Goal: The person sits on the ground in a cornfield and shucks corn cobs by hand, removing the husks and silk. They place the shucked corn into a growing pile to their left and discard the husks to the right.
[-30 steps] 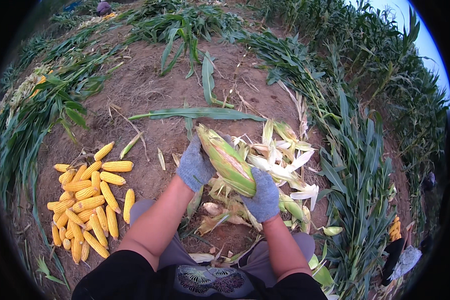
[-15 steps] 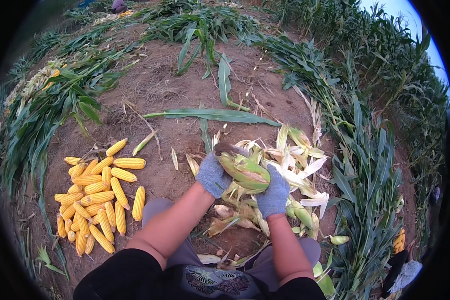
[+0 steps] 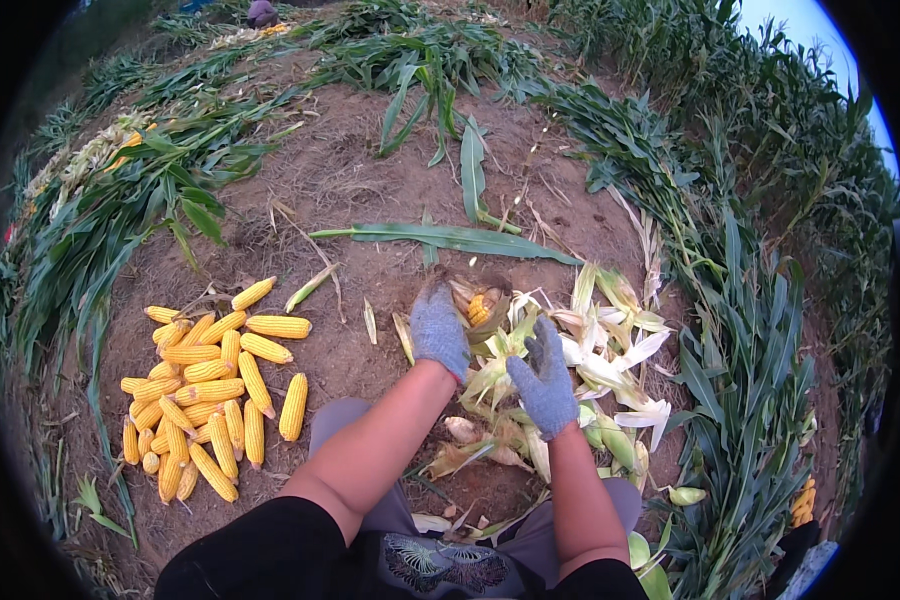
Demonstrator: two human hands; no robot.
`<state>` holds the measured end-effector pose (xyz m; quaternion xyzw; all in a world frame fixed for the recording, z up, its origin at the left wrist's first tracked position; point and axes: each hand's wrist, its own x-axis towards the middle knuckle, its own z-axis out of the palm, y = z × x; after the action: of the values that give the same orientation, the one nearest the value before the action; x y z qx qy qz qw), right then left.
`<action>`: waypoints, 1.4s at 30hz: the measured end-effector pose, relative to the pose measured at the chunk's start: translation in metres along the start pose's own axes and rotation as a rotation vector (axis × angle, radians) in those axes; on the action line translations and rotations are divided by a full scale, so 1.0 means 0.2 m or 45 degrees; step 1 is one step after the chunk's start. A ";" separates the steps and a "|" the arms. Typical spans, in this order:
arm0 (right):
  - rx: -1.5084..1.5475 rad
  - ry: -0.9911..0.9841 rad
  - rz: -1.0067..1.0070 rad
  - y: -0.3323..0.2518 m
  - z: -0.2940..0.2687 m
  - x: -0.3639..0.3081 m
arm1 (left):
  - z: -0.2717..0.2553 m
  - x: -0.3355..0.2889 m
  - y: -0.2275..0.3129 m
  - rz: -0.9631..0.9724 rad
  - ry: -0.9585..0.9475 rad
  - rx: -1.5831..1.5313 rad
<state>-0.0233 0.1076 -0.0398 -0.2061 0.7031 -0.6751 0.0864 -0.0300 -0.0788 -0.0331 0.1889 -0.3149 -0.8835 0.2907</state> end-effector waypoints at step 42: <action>0.182 0.557 -0.111 -0.08 -0.03 0.06 | 0.15 -0.28 -0.15 -0.363 -0.277 0.005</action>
<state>-0.0339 0.1076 -0.0211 -0.0786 0.6459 -0.7549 -0.0829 -0.0147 -0.0102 -0.0224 0.1354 -0.3162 -0.9305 0.1262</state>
